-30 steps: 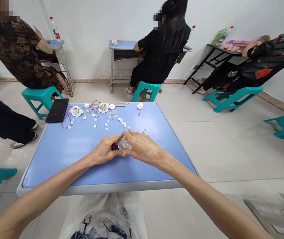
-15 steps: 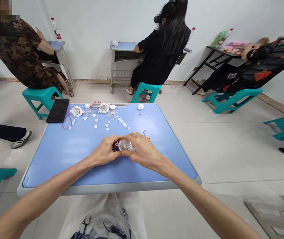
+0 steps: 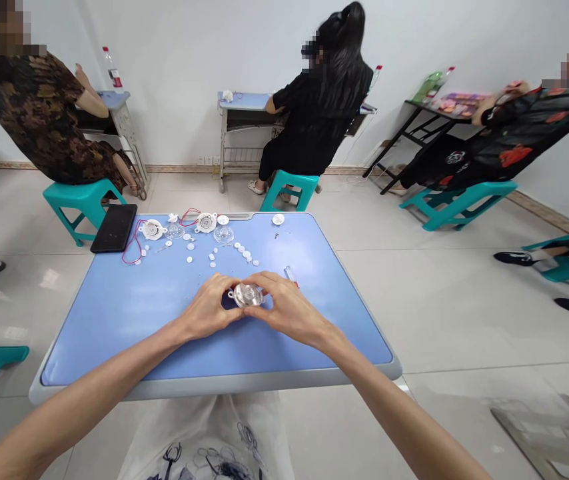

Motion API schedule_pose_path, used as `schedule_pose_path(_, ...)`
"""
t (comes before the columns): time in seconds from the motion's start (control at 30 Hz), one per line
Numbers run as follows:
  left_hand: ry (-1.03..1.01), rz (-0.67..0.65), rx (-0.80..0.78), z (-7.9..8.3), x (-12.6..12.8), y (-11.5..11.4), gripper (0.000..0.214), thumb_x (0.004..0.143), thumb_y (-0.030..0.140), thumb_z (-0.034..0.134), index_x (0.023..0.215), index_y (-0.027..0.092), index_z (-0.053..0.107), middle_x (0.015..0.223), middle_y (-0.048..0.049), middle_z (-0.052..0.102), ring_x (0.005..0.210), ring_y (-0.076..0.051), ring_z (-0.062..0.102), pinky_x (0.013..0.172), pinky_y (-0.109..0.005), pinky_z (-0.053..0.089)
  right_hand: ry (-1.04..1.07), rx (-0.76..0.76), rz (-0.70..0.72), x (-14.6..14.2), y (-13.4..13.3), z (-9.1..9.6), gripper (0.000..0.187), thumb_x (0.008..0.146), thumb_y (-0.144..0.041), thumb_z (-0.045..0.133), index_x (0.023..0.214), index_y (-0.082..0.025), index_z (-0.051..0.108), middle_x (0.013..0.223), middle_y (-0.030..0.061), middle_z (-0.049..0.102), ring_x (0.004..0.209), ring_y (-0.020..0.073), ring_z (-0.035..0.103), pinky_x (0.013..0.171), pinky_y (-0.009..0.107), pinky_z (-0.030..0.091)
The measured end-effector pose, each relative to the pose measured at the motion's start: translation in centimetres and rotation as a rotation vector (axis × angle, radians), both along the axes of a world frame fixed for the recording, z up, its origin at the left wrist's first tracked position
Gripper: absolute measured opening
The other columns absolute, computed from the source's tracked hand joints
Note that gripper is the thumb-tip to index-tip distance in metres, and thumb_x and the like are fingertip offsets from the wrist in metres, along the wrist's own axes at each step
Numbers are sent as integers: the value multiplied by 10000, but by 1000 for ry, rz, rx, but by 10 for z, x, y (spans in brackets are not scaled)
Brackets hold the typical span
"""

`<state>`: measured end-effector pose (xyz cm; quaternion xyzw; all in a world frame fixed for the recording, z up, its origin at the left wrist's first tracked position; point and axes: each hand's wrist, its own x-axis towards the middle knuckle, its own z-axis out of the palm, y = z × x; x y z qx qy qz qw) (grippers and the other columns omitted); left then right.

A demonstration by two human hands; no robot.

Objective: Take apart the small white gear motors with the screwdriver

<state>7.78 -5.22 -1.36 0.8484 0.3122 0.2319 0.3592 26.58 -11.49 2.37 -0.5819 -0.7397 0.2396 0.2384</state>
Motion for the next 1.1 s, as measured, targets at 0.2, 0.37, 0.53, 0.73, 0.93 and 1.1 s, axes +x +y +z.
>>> schedule_pose_path(0.2,-20,0,-19,2,0,-1,392,781,337,768,1123,182,652,1020,-54,693,940,-224,569,843,-341,454,70,6,-49,0,1,-7,283,828,-311,694,1103,-254,656,1139,48,678,922,201,632,872,413,520)
schedule_pose_path(0.37,-13,47,-68,3,3,-1,374,766,319,784,1097,190,666,1029,-49,700,953,-227,579,831,-330,452,122,15,-74,-1,1,-9,318,803,-339,727,1098,-258,638,1081,28,680,940,196,638,884,403,535)
schedule_pose_path(0.53,-2,54,-76,4,4,-2,409,795,314,758,1170,192,650,1057,-53,708,971,-233,587,859,-342,451,217,25,-79,-1,0,-10,361,812,-437,712,1116,-262,627,1113,43,683,969,210,652,889,417,568)
schedule_pose_path(0.73,1,44,-48,1,4,-2,359,836,346,722,1152,187,665,1025,-56,709,963,-234,580,847,-335,448,236,6,-91,2,0,-10,413,794,-451,736,1132,-252,607,1141,50,679,947,208,662,871,409,578)
schedule_pose_path(0.93,41,26,55,1,4,-4,359,884,406,667,1165,184,639,970,-63,655,947,-235,565,842,-343,447,194,38,-83,3,0,-6,343,803,-360,700,1107,-235,601,1131,66,679,973,225,659,884,431,571)
schedule_pose_path(1.1,21,25,33,1,5,-4,347,873,420,686,1117,178,638,959,-57,629,947,-231,559,847,-343,451,241,1,-68,5,2,-3,343,791,-315,676,1115,-230,606,1117,63,682,1026,227,651,925,437,564)
